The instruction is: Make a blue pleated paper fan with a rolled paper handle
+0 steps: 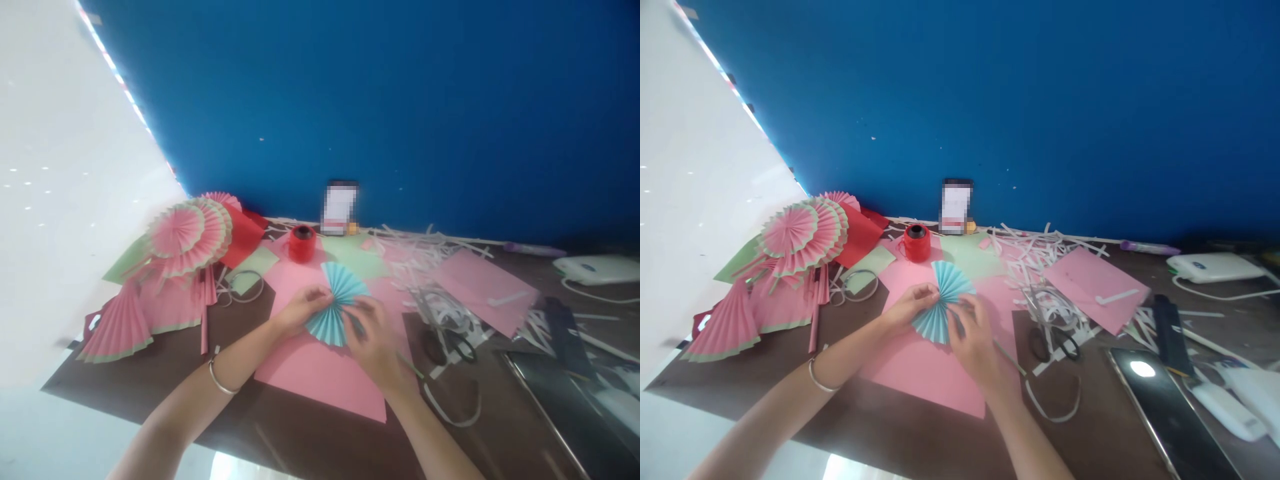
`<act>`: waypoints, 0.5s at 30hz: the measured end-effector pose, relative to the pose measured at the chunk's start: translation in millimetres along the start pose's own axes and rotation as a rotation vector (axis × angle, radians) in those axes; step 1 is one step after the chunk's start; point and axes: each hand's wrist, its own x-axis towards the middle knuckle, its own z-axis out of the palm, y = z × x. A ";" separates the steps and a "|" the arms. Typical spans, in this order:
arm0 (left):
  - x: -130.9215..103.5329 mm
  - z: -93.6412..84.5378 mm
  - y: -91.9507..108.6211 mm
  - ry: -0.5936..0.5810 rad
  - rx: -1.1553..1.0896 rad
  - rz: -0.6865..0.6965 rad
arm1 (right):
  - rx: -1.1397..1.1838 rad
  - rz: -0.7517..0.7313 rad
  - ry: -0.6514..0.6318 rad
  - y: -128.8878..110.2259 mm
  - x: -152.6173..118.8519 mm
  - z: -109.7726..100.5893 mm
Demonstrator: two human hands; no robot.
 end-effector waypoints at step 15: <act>2.0 2.6 0.4 0.018 -0.165 0.005 | 0.554 0.691 0.055 12.9 2.2 5.8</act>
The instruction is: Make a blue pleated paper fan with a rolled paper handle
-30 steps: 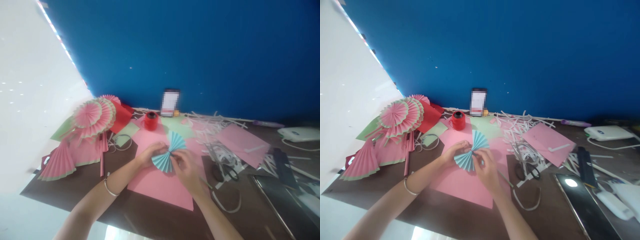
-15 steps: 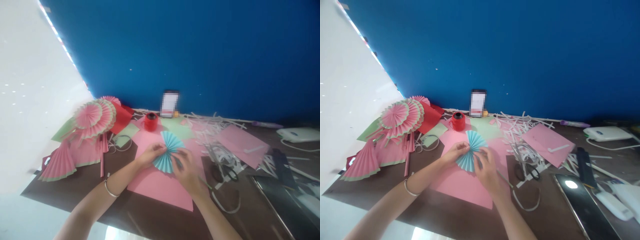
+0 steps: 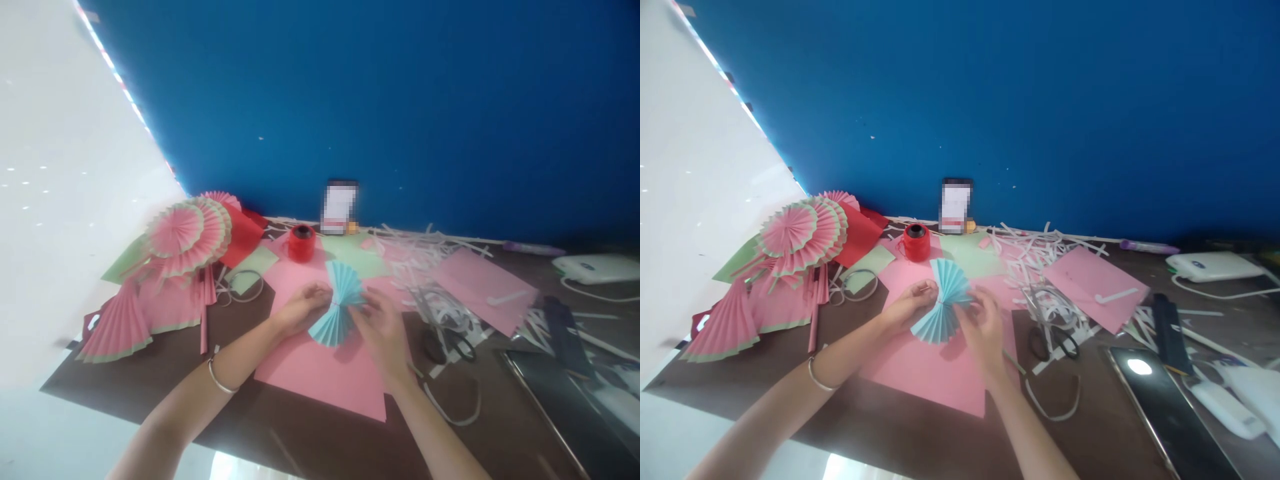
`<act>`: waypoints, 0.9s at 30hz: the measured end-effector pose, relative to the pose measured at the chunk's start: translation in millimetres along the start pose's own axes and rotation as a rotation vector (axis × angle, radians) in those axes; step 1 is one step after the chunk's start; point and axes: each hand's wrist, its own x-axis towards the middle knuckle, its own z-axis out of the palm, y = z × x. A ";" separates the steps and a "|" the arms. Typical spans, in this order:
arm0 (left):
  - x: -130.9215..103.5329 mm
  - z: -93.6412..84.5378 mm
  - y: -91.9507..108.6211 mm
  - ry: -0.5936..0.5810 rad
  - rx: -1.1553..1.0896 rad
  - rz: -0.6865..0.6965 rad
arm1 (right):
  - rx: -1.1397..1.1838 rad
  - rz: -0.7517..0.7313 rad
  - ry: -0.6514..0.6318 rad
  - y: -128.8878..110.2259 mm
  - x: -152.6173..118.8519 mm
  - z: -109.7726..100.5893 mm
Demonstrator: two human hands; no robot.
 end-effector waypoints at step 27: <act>-10.6 -18.6 -2.8 0.200 1.340 0.546 | -0.059 -0.183 0.178 4.8 5.6 -10.9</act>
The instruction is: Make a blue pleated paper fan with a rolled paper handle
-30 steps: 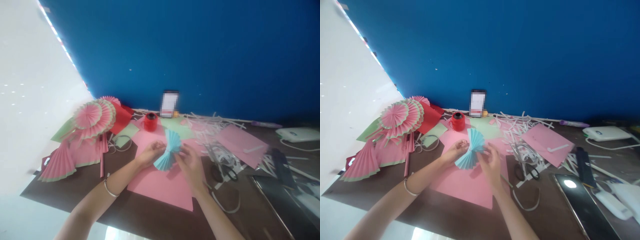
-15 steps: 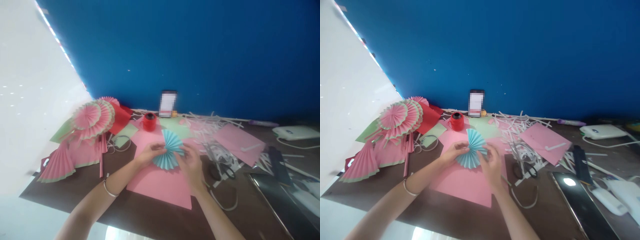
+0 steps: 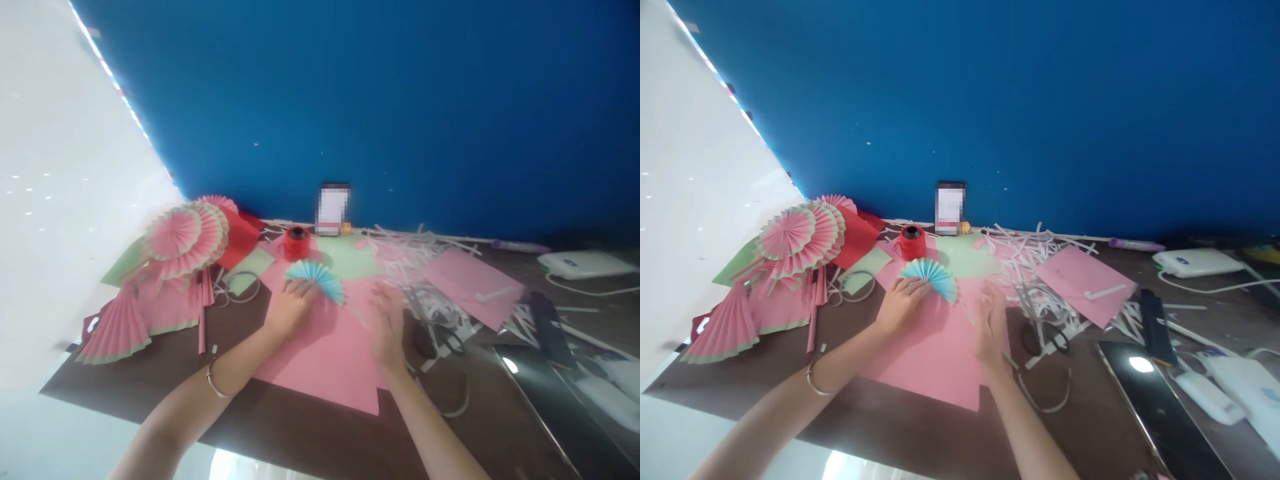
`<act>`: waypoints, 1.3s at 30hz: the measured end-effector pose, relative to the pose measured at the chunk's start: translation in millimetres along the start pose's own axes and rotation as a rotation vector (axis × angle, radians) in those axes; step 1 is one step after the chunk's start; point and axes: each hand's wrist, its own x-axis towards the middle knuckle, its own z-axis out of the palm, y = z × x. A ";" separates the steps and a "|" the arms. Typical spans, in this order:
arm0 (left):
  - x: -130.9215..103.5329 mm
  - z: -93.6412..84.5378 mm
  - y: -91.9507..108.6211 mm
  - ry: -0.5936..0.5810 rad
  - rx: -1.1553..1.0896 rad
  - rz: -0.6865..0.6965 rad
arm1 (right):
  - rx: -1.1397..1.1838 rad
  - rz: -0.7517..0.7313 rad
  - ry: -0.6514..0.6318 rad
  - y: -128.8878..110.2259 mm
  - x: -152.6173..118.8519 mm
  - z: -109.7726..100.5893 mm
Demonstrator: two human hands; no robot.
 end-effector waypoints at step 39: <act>1.1 6.3 -3.6 0.053 0.470 0.480 | -0.519 -0.547 -0.477 -9.1 -9.5 -0.9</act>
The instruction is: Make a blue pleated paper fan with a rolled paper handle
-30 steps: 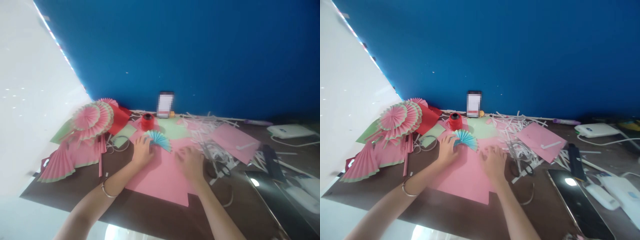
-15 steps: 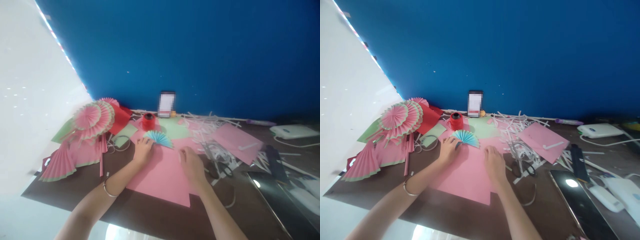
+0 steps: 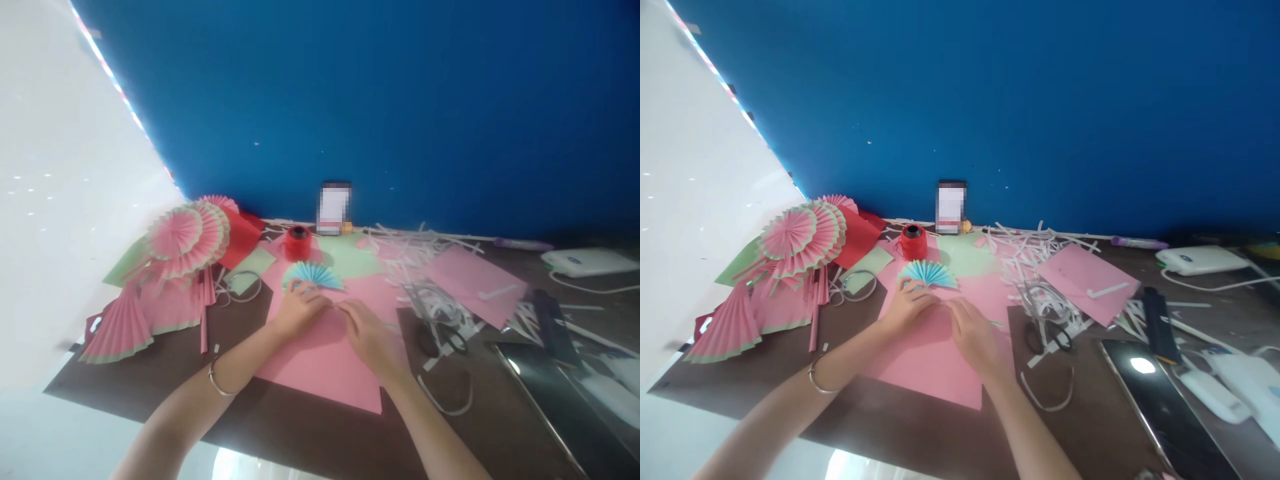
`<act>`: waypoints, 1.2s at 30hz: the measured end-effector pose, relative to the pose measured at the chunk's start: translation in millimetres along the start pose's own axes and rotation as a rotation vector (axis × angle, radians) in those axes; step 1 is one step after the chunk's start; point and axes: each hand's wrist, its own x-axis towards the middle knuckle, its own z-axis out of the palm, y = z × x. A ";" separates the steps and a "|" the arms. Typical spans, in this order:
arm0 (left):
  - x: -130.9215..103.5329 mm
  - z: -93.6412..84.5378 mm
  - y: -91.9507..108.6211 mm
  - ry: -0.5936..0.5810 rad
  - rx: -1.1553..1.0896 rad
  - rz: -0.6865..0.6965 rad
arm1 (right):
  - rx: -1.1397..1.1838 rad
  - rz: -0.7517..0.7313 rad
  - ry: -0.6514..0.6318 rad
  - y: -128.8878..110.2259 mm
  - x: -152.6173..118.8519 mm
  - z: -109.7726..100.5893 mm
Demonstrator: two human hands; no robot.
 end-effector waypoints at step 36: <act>-2.0 -1.8 -6.8 -0.018 0.015 -0.040 | -0.147 -0.122 -0.010 21.5 1.8 -5.7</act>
